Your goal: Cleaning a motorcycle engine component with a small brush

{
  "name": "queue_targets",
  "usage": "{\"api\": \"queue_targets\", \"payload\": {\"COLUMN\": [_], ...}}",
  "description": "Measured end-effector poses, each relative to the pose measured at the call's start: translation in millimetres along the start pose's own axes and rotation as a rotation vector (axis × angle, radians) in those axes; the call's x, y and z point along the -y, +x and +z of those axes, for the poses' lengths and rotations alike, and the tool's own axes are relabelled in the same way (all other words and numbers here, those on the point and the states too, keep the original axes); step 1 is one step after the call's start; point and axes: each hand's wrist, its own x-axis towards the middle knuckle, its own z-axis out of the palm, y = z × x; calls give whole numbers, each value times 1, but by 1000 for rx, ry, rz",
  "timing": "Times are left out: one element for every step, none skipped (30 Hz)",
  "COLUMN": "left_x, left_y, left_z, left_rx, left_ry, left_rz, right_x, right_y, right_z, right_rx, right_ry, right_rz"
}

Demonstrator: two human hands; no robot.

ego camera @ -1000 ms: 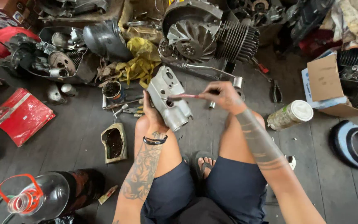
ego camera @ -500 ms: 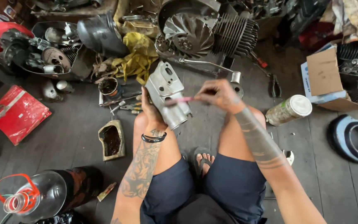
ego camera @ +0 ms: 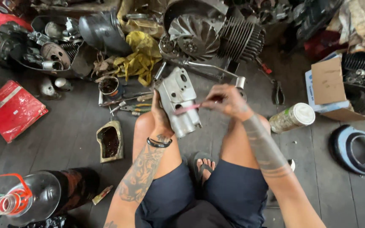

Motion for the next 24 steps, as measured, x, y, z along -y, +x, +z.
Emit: {"api": "queue_targets", "payload": {"left_x": [5, 6, 6, 6, 10, 14, 19, 20, 21, 22, 21, 21, 22, 20, 19, 18, 18, 17, 19, 13, 6, 0, 4, 8], "left_y": [-3, -9, -16, -23, -17, -12, -5, 2, 10, 19, 18, 18, 16, 17, 18, 19, 23, 27, 29, -6, -43, -81, -57, -34], "left_z": [-3, 4, 9, 14, 11, 8, 9, -1, -8, -15, -11, -7, -6, -8, -10, -12, -14, -16, -20, 9, 35, 61, 42, 24], "left_rx": [-28, -24, -33, -42, -45, -55, -59, -56, -40, -24, -24, -34, -48, -52, -44, -35, -26, -9, 4, 9, 14, 20, 17, -23], "left_ry": [-26, -29, -2, 26, 25, 32, 33, 27, 26, 25, 26, 22, 24, 29, 20, 11, 10, -5, -21, -24, -29, -34, -28, -19], "left_rz": [-10, -6, -64, -122, -120, -120, -118, -115, -125, -135, -133, -130, -132, -135, -134, -134, -133, -128, -124, -125, -157, -189, -193, -142], "right_x": [3, 2, 2, 1, -2, -4, -6, -1, 3, 7, -1, -9, -17, -25, -33, -41, -24, -7, 9, 5, 0, -5, -26, -46], "right_y": [1, 4, 5, 6, 2, -2, -4, -2, 0, 2, 1, 0, -4, -7, -10, -13, -7, -1, 3, 6, 5, 4, -4, -13], "right_z": [10, -2, -10, -19, -21, -23, -29, -18, -9, 0, -6, -12, -16, -19, -24, -29, -17, -5, 9, 3, 1, -1, -10, -18], "right_rx": [22, 24, -7, -39, -37, -58, -75, -69, -32, 6, 6, -10, -30, -34, -65, -95, -97, -70, -40, -39, -56, -73, -79, -112], "right_ry": [23, 21, -50, -121, -118, -121, -131, -134, -115, -97, -97, -98, -95, -91, -132, -173, -181, -154, -125, -131, -119, -106, -103, -173], "right_rz": [-31, -37, -57, -77, -78, -54, -35, -40, -59, -78, -80, -53, -21, -16, 0, 17, 11, -11, -29, -31, 5, 41, 45, 86]}}
